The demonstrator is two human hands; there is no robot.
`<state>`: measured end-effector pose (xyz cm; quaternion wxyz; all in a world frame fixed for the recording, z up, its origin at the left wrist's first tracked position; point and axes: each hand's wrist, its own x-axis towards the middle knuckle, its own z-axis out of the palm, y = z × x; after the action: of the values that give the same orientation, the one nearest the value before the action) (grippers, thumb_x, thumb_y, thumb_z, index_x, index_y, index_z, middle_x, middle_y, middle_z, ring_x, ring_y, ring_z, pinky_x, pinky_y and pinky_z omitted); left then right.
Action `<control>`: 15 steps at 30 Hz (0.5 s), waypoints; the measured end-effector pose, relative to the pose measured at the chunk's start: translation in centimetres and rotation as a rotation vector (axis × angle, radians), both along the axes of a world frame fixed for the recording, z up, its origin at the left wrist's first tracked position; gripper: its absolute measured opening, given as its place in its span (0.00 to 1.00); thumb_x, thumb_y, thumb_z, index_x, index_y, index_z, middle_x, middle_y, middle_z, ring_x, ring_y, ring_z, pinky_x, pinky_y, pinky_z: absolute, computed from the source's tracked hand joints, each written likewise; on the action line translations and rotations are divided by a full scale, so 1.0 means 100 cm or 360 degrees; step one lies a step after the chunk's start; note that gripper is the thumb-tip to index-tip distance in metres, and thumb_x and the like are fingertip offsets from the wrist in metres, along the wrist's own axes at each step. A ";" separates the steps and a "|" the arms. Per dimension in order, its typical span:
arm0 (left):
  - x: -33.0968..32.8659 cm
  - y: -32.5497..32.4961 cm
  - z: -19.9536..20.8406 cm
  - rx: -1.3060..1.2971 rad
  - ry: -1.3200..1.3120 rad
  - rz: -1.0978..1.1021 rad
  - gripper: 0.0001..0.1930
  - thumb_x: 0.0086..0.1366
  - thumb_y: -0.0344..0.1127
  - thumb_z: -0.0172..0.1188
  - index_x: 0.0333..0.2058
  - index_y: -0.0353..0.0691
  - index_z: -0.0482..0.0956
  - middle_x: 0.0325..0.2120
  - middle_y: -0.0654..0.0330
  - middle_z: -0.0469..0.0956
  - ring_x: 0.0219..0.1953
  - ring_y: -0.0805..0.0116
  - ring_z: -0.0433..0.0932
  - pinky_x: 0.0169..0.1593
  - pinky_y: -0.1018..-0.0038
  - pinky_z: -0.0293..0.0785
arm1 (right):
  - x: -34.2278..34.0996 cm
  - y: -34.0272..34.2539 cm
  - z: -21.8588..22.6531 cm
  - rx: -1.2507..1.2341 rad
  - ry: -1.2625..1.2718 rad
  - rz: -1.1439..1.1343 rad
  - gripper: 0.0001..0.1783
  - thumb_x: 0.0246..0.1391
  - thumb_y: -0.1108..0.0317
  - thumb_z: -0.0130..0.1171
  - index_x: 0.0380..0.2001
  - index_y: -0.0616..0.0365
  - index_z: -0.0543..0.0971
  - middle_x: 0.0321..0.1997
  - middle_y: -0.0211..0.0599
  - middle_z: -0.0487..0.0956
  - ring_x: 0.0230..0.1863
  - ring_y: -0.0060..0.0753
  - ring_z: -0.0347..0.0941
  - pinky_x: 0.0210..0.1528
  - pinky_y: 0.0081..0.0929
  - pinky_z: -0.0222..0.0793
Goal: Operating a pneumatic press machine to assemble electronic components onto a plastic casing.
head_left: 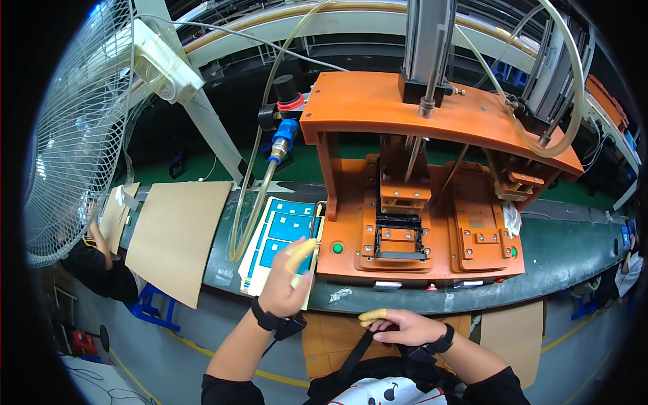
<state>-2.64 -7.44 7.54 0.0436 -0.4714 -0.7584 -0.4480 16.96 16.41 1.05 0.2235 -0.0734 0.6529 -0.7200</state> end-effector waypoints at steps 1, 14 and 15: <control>-0.003 -0.005 -0.012 0.0056 0.0039 0.0247 0.21 0.58 0.28 0.60 0.52 0.36 0.74 0.51 0.47 0.74 0.56 0.46 0.70 0.59 0.61 0.65 | -0.007 -0.006 0.000 0.0051 0.0073 0.0015 0.29 0.61 0.67 0.59 0.63 0.59 0.65 0.59 0.35 0.70 0.54 0.23 0.70 0.57 0.22 0.67; 0.000 -0.018 -0.043 -0.0526 0.0070 0.0514 0.14 0.49 0.35 0.71 0.35 0.39 0.83 0.47 0.52 0.80 0.56 0.47 0.73 0.59 0.57 0.67 | -0.093 -0.075 -0.016 -0.0356 -0.0203 0.0152 0.34 0.63 0.62 0.55 0.67 0.63 0.55 0.45 0.31 0.75 0.52 0.23 0.73 0.53 0.21 0.71; 0.001 -0.019 -0.042 -0.0558 0.0078 0.0525 0.13 0.49 0.35 0.70 0.35 0.39 0.83 0.47 0.52 0.80 0.56 0.47 0.73 0.59 0.57 0.67 | -0.094 -0.078 -0.013 -0.0434 -0.0256 0.0091 0.34 0.64 0.62 0.55 0.67 0.62 0.56 0.48 0.32 0.75 0.52 0.23 0.73 0.52 0.22 0.71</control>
<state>-2.53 -9.31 3.32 0.0522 -0.3522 -0.8900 -0.2848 7.57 8.66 -0.28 0.2834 -0.0635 0.5268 -0.7988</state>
